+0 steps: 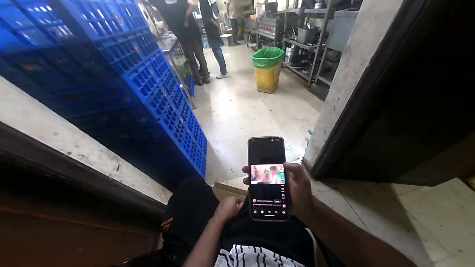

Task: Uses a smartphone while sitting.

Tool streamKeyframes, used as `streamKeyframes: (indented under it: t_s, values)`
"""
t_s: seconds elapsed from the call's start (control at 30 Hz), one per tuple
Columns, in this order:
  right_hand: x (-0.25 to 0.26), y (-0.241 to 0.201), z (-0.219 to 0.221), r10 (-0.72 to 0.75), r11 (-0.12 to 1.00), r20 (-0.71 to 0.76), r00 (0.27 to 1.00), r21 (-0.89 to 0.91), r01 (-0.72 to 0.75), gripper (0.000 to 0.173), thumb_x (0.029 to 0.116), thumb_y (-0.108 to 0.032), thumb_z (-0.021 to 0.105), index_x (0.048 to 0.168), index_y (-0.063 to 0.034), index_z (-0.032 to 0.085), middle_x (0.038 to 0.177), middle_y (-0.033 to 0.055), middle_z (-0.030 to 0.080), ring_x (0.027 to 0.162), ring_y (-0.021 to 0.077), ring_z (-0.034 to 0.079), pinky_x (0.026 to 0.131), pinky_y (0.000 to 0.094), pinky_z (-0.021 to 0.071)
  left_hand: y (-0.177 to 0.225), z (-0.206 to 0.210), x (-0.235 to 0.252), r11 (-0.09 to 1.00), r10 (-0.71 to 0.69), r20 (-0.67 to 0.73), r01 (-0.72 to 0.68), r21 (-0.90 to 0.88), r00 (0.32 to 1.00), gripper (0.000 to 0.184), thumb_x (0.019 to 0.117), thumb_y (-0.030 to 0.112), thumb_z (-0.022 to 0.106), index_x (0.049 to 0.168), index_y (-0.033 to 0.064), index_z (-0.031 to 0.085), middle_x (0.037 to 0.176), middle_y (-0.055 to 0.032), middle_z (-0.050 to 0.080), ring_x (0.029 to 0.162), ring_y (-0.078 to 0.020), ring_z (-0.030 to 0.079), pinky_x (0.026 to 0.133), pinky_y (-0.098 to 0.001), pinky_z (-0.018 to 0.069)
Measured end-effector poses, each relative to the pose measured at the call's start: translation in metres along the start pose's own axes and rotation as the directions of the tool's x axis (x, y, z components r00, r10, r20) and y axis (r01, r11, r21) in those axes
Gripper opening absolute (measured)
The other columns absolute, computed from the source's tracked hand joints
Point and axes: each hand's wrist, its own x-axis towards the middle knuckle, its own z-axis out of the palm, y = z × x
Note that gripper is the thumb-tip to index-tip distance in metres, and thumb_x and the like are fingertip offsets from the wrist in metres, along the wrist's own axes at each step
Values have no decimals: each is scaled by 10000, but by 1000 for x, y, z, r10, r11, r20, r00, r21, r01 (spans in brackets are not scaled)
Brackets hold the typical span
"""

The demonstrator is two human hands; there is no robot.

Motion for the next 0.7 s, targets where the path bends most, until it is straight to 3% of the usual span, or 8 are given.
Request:
streamKeyframes:
  t_s: [0.07,0.13,0.23,0.3,0.37,0.47,0.57,0.7]
  values:
    - [5,-3,7,28,1000,-165,986,-6,-29,701,1011,-653,209,1279,-128,590,1157,193,705,1004,324,720,823,467,609,4,-2,-2,1000,-9,10,9,6,1000,431,1105,323,470,1269,-21,670,1303,-258,664,1277,-401,614,1104,-584,445]
    - [12,-6,10,6,1000,-342,940,18,0,773,1026,-657,77,1274,-117,570,1087,201,716,940,333,729,757,458,615,4,-1,1,1000,-18,26,18,12,1000,421,1110,303,455,1280,-21,663,1303,-262,662,1276,-406,614,1102,-587,446]
    - [17,-12,16,-85,985,-500,862,89,149,676,1046,-624,127,1162,-177,621,989,83,740,851,206,736,676,368,610,-2,1,8,1000,-4,43,3,21,999,427,1117,294,434,1263,-29,672,1294,-259,667,1270,-401,619,1103,-579,447]
    - [17,-19,19,-117,971,-548,828,112,211,653,1054,-606,138,1141,-169,615,966,64,732,852,184,730,678,367,607,-1,0,8,1000,-9,49,9,19,999,425,1115,298,439,1264,-25,671,1297,-254,668,1272,-397,618,1100,-580,448]
    - [14,-21,10,-110,974,-463,879,128,189,687,1035,-633,143,1222,-164,609,1085,101,723,952,232,723,742,405,607,0,0,8,1000,-17,52,16,15,999,431,1115,310,439,1270,-20,670,1297,-251,667,1271,-397,617,1096,-584,449]
    - [13,-18,-9,-124,986,-176,977,85,140,681,976,-660,224,1376,-212,545,1290,167,655,1102,326,683,844,472,594,0,1,8,999,-29,38,28,22,999,445,1117,329,432,1232,-20,683,1253,-252,683,1233,-398,637,1071,-586,468]
    - [9,-14,-12,-115,993,-7,993,25,115,649,945,-683,346,1329,-224,598,1295,175,659,1103,333,687,866,475,592,0,1,7,999,-31,48,29,32,998,439,1121,321,422,1251,-15,673,1273,-251,675,1247,-398,631,1077,-585,465]
    - [5,-6,-11,-122,992,19,992,-26,122,633,905,-679,510,1246,-164,648,1223,185,693,1040,314,716,856,464,600,-3,4,9,999,-8,24,7,43,1000,436,1122,310,419,1274,-15,666,1293,-254,669,1266,-398,622,1090,-577,457]
